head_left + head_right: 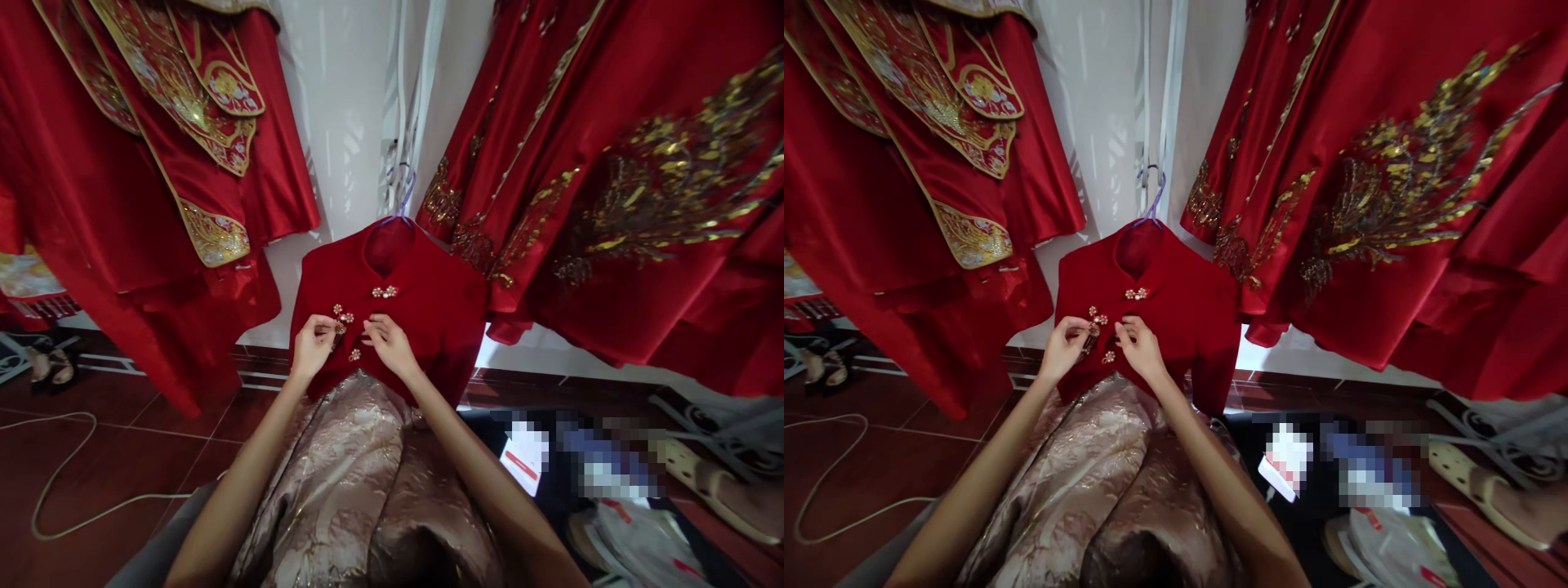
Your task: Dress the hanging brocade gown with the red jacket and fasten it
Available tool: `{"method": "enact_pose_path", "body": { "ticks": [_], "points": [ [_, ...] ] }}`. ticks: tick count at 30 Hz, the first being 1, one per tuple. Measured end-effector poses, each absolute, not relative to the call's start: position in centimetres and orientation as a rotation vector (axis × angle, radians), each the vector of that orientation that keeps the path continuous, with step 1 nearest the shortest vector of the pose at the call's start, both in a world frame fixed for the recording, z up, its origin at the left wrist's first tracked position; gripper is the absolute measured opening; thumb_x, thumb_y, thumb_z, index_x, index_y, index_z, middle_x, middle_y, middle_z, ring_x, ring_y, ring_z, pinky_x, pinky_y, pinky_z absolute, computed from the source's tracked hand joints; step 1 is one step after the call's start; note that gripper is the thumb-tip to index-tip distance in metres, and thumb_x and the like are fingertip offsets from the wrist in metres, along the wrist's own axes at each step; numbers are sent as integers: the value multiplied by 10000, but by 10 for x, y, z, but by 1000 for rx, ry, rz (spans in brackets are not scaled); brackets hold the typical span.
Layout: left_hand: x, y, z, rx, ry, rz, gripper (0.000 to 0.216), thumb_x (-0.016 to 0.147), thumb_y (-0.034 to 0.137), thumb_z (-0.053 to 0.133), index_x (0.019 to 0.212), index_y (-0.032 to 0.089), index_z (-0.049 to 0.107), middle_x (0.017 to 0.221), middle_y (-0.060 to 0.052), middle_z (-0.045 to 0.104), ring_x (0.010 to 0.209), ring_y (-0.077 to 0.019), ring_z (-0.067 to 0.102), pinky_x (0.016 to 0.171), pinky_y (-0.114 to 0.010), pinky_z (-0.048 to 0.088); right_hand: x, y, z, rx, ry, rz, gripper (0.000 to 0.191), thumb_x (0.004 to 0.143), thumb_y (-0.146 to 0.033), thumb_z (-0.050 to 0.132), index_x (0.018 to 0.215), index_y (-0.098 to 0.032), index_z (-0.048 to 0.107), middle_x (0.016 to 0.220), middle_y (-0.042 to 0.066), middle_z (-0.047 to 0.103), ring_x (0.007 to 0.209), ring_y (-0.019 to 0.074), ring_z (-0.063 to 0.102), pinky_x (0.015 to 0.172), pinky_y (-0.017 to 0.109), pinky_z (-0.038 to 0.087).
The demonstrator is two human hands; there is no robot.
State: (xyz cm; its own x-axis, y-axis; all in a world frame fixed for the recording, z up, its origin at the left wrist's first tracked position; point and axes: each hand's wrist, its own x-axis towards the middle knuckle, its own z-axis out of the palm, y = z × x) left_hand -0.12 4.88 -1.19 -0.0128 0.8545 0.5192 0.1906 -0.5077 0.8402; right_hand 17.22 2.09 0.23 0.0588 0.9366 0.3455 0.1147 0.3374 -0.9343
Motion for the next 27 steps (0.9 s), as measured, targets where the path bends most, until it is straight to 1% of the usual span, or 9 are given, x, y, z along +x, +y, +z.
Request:
{"method": "enact_pose_path", "body": {
  "ticks": [3,6,9,11,13,15,18,22,27],
  "points": [
    [7,33,-42,1620,1181,1597,198,690,146,554,886,171,562,881,-35,614,792,-125,600,756,-276,498,187,4,-8,-1065,-1527,897,213,822,-288,488,999,-181,542,912,59,645,810,142,644,712,308,538],
    [17,17,-62,1678,1218,1518,214,671,144,564,883,173,552,809,-24,583,746,-140,584,718,-286,491,192,-6,-21,-1250,-1679,773,223,767,-239,570,978,-165,568,848,51,653,676,123,622,653,284,511],
    [21,4,-63,1885,1302,1464,186,679,170,585,861,180,549,795,-34,577,756,-171,574,738,-319,473,189,-7,-31,-1345,-1774,699,268,700,-238,658,943,-168,567,747,14,640,569,111,576,568,248,463],
    [19,-1,-58,1960,1340,1437,160,689,200,598,838,187,540,766,-29,575,732,-177,575,720,-319,464,186,-5,-33,-1358,-1815,681,223,688,-242,673,875,-177,570,674,-10,617,549,113,563,537,234,433],
    [17,-5,-53,1955,1321,1405,133,705,216,592,822,193,533,731,-15,578,685,-164,578,680,-298,462,185,-4,-32,-1359,-1830,642,195,668,-252,694,797,-183,565,643,-19,600,549,116,556,528,228,417],
    [16,-7,-50,1902,1261,1393,102,722,208,568,819,194,538,702,0,584,638,-142,575,637,-270,461,185,-4,-29,-1328,-1831,626,209,646,-276,716,743,-186,554,659,-16,606,551,115,554,524,225,417],
    [19,-9,-49,1762,1160,1401,110,719,206,575,827,185,579,690,3,611,617,-124,586,616,-246,480,190,-6,-21,-1257,-1797,718,243,638,-342,727,711,-189,552,693,-8,635,585,124,594,528,222,440],
    [21,-11,-47,1544,1108,1393,179,677,219,639,844,156,630,738,-36,681,694,-155,657,685,-279,539,195,-11,-11,-1211,-1758,853,266,645,-400,723,709,-186,579,672,7,669,630,156,649,535,233,468],
    [22,-16,-43,1426,1081,1357,223,658,270,695,834,138,655,791,-80,716,756,-198,689,756,-334,562,185,-13,-9,-1240,-1651,784,245,660,-396,716,700,-191,587,708,33,699,671,183,679,608,283,519]
  ]
}}
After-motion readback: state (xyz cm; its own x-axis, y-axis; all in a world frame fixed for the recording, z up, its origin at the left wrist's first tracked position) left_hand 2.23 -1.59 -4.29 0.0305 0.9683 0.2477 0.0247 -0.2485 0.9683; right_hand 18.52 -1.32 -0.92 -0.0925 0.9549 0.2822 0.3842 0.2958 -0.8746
